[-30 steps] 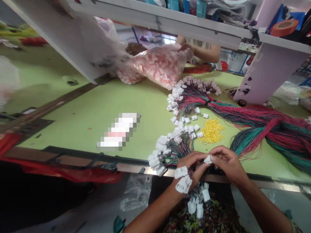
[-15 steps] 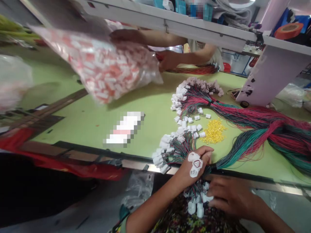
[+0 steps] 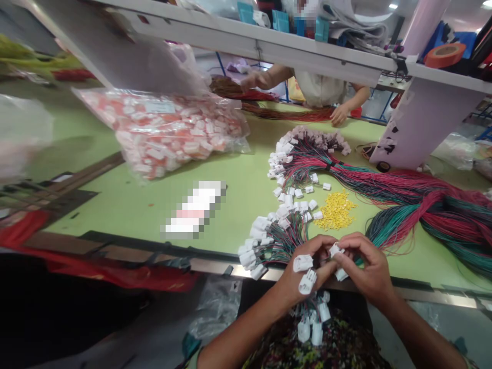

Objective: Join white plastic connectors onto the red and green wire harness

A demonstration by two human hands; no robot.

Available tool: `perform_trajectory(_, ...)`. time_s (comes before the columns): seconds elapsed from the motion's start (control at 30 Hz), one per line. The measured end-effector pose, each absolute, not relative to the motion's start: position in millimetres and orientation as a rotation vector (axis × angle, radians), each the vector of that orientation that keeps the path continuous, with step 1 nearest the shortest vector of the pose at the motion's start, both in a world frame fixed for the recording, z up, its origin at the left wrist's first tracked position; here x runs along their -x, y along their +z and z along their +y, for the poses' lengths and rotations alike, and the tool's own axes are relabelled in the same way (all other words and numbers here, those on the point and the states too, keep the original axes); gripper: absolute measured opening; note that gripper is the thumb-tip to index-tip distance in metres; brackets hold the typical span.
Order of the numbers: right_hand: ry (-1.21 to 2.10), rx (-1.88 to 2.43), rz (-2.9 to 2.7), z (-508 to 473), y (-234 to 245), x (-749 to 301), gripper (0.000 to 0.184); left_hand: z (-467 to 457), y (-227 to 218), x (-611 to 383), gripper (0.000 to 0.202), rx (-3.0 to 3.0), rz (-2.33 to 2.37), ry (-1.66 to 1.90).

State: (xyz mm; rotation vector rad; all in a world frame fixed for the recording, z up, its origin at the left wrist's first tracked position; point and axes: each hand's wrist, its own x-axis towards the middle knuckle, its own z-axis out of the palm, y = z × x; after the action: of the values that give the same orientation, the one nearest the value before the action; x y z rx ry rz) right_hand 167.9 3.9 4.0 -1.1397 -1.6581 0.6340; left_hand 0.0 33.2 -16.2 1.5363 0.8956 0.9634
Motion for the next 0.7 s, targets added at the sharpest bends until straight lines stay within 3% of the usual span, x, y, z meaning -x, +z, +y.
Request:
perform_trajectory(0.1, 0.745, 1.253, -1.519, -2, -11, -171, 0.005, 29, -22, -1, 0.024, -1.506, 0.932, 1.054)
perform_trajectory(0.3, 0.957, 1.335, -1.59, 11, -16, -197, 0.019, 29, -24, 1, 0.011, -1.672, 0.93, 1.088)
perform_trajectory(0.47, 0.276, 1.648, -1.962, 57, -19, -243, 0.015, 30, -24, 2, 0.015, -1.657, 0.945, 1.066)
perform_trajectory(0.7, 0.238, 1.685, -2.059, 88, -30, -253, 0.007, 32, -28, 2, 0.018, -1.583, 0.955, 1.031)
